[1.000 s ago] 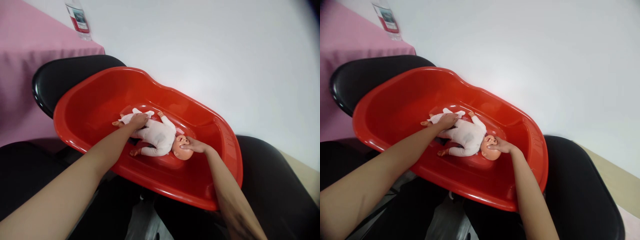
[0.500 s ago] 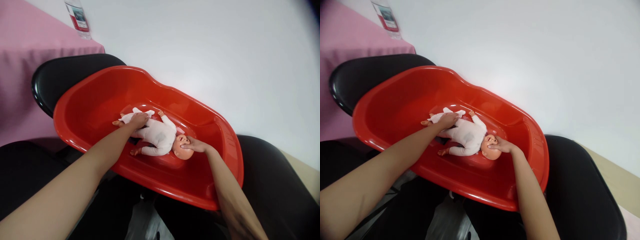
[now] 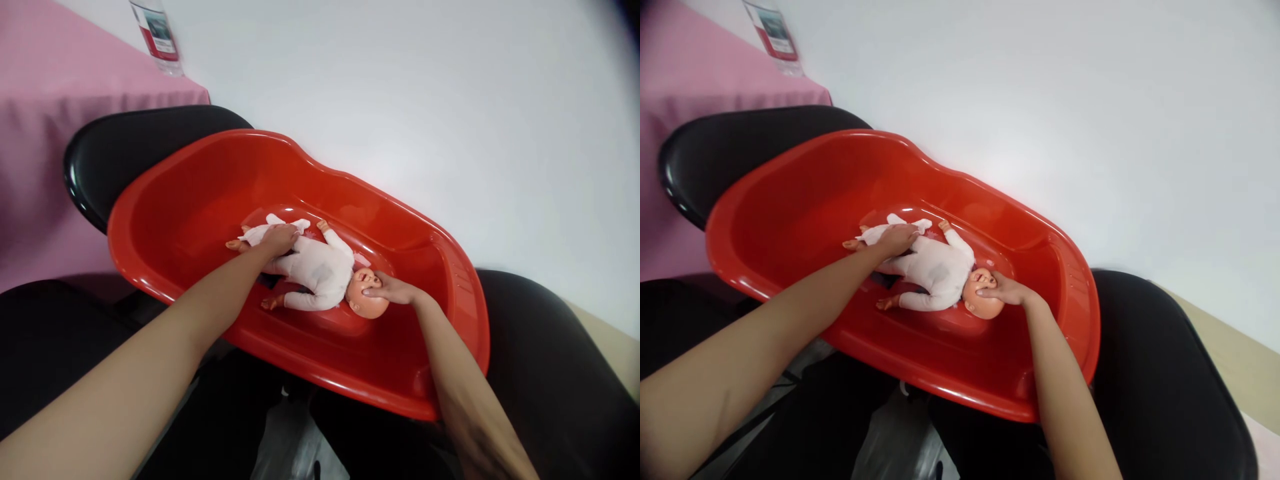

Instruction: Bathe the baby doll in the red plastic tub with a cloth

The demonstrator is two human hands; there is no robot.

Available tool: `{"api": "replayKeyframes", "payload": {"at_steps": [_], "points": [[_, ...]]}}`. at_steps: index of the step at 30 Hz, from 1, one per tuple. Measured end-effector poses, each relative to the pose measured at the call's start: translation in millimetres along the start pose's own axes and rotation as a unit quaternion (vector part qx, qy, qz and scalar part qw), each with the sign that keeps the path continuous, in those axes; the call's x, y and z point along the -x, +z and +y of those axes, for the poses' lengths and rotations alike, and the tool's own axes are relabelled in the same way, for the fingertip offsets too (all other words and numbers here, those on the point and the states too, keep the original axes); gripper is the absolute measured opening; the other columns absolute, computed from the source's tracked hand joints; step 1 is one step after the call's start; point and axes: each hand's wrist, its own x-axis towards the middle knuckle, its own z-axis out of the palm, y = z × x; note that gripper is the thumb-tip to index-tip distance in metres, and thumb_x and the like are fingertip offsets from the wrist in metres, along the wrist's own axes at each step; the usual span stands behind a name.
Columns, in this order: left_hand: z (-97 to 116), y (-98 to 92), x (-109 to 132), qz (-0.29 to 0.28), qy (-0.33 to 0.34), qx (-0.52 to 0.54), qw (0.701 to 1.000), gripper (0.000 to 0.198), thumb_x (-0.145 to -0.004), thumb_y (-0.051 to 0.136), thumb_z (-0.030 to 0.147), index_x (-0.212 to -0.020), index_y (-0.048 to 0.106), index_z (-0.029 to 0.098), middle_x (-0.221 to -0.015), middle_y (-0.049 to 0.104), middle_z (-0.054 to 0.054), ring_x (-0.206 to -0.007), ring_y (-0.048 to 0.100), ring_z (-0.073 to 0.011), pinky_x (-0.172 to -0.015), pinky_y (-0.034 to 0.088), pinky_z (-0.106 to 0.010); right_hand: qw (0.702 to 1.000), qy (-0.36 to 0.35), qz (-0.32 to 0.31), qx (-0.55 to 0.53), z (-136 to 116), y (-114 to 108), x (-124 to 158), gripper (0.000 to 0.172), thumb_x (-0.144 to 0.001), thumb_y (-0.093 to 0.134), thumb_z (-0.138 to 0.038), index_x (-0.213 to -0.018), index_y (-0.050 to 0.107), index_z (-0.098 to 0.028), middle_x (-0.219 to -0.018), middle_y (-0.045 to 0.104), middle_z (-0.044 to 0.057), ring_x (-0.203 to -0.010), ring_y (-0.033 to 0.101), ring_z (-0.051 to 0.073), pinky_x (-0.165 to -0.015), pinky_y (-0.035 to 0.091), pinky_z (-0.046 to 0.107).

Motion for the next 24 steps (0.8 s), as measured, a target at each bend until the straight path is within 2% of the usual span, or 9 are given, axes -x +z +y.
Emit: {"api": "replayKeyframes", "payload": {"at_steps": [7, 13, 18, 24], "points": [[-0.5, 0.8, -1.5, 0.001, -0.009, -0.001, 1.000, 0.054, -0.128, 0.037, 0.029, -0.157, 0.081, 0.017, -0.165, 0.081, -0.016, -0.154, 0.075, -0.0329, -0.134, 0.054, -0.045, 1.000, 0.000, 0.003, 0.002, -0.1, 0.1, -0.4, 0.135, -0.073, 0.109, -0.089, -0.181, 0.059, -0.027, -0.177, 0.071, 0.019, -0.169, 0.063, 0.049, -0.149, 0.046, 0.066], [1.2, -0.1, -0.9, -0.006, 0.000, 0.001, 1.000, 0.056, -0.129, 0.035, 0.027, -0.157, 0.081, 0.010, -0.168, 0.079, -0.019, -0.156, 0.073, -0.0350, -0.137, 0.052, -0.048, 1.000, -0.004, -0.003, -0.003, -1.8, 0.1, 1.0, 0.132, -0.075, 0.108, -0.088, -0.182, 0.058, -0.028, -0.177, 0.071, 0.018, -0.169, 0.064, 0.048, -0.150, 0.046, 0.065], [1.3, 0.6, -0.8, -0.001, -0.010, 0.004, 1.000, 0.053, -0.130, 0.037, 0.028, -0.155, 0.082, 0.014, -0.166, 0.080, -0.017, -0.154, 0.073, -0.0319, -0.135, 0.051, -0.044, 1.000, -0.005, 0.005, -0.004, -1.9, 0.6, 0.8, 0.130, -0.075, 0.109, -0.087, -0.181, 0.061, -0.028, -0.174, 0.073, 0.018, -0.166, 0.066, 0.048, -0.148, 0.048, 0.065], [0.8, 1.8, -1.5, -0.001, -0.014, 0.013, 1.000, 0.052, -0.130, 0.038, 0.027, -0.154, 0.081, 0.011, -0.165, 0.080, -0.018, -0.148, 0.073, -0.0305, -0.132, 0.051, -0.044, 1.000, -0.004, 0.006, 0.000, 1.5, 0.0, -0.9, 0.132, -0.075, 0.109, -0.087, -0.182, 0.059, -0.028, -0.176, 0.072, 0.018, -0.167, 0.066, 0.047, -0.149, 0.047, 0.065]]}}
